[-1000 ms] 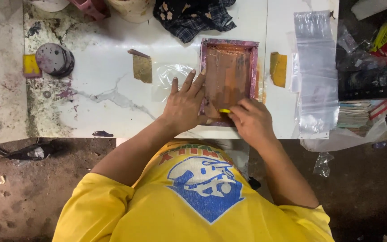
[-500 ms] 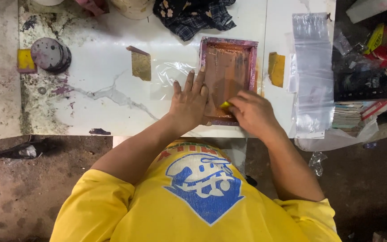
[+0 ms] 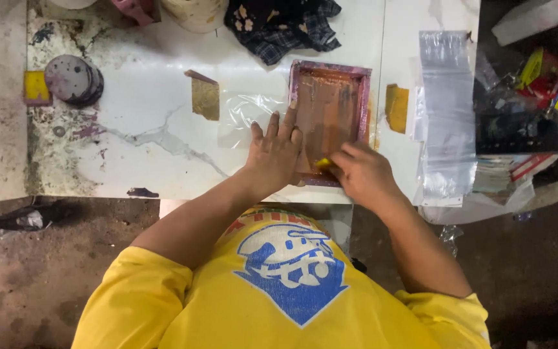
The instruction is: The person uses a yellow sponge to apply orange paint onto a rectangular screen printing frame. They repeatedly spread the paint across the mesh surface, occasionally lifting the frame to check the coverage before continuing to apply more paint.
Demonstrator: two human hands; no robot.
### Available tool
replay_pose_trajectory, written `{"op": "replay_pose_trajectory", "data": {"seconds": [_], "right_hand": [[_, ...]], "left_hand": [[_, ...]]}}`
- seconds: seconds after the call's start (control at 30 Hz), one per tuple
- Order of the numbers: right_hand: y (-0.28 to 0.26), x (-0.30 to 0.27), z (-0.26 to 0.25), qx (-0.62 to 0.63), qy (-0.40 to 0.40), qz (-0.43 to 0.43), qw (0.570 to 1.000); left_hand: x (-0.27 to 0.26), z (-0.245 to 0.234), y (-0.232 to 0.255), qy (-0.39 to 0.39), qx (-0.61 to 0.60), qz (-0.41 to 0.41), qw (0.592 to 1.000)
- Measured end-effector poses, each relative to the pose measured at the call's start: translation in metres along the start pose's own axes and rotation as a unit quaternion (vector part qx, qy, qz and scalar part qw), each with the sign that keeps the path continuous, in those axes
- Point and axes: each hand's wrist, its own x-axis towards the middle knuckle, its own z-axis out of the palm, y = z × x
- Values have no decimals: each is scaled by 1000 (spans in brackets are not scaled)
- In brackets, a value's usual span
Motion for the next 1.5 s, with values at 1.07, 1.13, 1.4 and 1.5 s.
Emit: {"op": "replay_pose_trajectory", "data": {"seconds": [1.07, 1.13, 1.4, 1.5], "right_hand": [[56, 128, 2, -164, 39, -42, 985], [54, 123, 11, -128, 19, -34, 991], [49, 61, 40, -32, 48, -209, 976], [51, 32, 59, 39, 15, -227, 973]], "left_hand": [[18, 8, 2, -45, 27, -29, 998], [13, 1, 0, -66, 16, -34, 997], [8, 7, 0, -13, 22, -16, 1000], [3, 2, 1, -11, 3, -22, 1000]]}}
